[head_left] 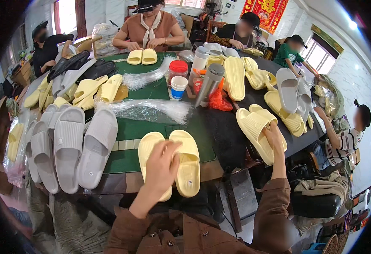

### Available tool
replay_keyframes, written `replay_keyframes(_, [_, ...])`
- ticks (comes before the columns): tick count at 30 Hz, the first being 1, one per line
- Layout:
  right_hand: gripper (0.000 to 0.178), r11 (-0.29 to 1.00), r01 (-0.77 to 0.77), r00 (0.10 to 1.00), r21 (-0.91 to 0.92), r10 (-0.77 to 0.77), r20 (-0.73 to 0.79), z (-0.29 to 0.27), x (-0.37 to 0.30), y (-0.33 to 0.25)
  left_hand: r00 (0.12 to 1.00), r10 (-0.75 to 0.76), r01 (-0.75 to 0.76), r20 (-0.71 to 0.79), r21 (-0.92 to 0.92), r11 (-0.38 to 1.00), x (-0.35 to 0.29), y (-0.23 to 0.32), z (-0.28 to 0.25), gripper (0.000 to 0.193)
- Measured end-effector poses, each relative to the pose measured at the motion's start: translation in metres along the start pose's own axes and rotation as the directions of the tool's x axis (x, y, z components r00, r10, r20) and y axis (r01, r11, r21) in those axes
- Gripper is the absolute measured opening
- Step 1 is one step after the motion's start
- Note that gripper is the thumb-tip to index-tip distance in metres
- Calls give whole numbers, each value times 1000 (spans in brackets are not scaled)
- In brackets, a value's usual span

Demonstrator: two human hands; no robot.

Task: The person sits at a table in a workshop and assembles yellow and white plastic slippers. They pick up pairs of slippers, insert small fasteners into the straps, and place the finished pairs on the table. Other workers are visible in the background performing similar tasks.

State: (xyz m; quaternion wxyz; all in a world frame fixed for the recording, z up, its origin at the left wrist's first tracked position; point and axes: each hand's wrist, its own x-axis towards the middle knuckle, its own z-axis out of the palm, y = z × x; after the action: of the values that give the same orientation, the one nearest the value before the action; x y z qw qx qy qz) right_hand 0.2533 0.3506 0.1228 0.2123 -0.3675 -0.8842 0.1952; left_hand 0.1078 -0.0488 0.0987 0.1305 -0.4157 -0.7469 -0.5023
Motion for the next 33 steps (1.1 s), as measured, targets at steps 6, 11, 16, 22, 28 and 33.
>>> replay_keyframes(6, [44,996,42,999,80,-40,-23,5,5,12,969,-109,38,222,301,953,-65,10,-6,40])
replay_keyframes(11, [38,996,74,996,52,-71,-63,8,12,33,954,-141,19,266,414,910,-67,-10,22,53])
replay_keyframes(16, [33,986,146,983,84,-135,-124,10,4,19,978,-97,-3,183,481,876,-65,-32,46,62])
replay_keyframes(22, [28,993,105,976,56,-92,-196,12,2,23,974,-113,6,197,475,880,-65,-34,46,62])
replay_keyframes(28, [29,976,37,979,213,8,-205,0,-14,10,986,-72,0,147,441,897,-69,-32,45,57])
replay_keyframes(33, [33,934,159,961,320,-72,-268,6,-31,4,995,-16,-24,95,410,912,-73,-29,44,52])
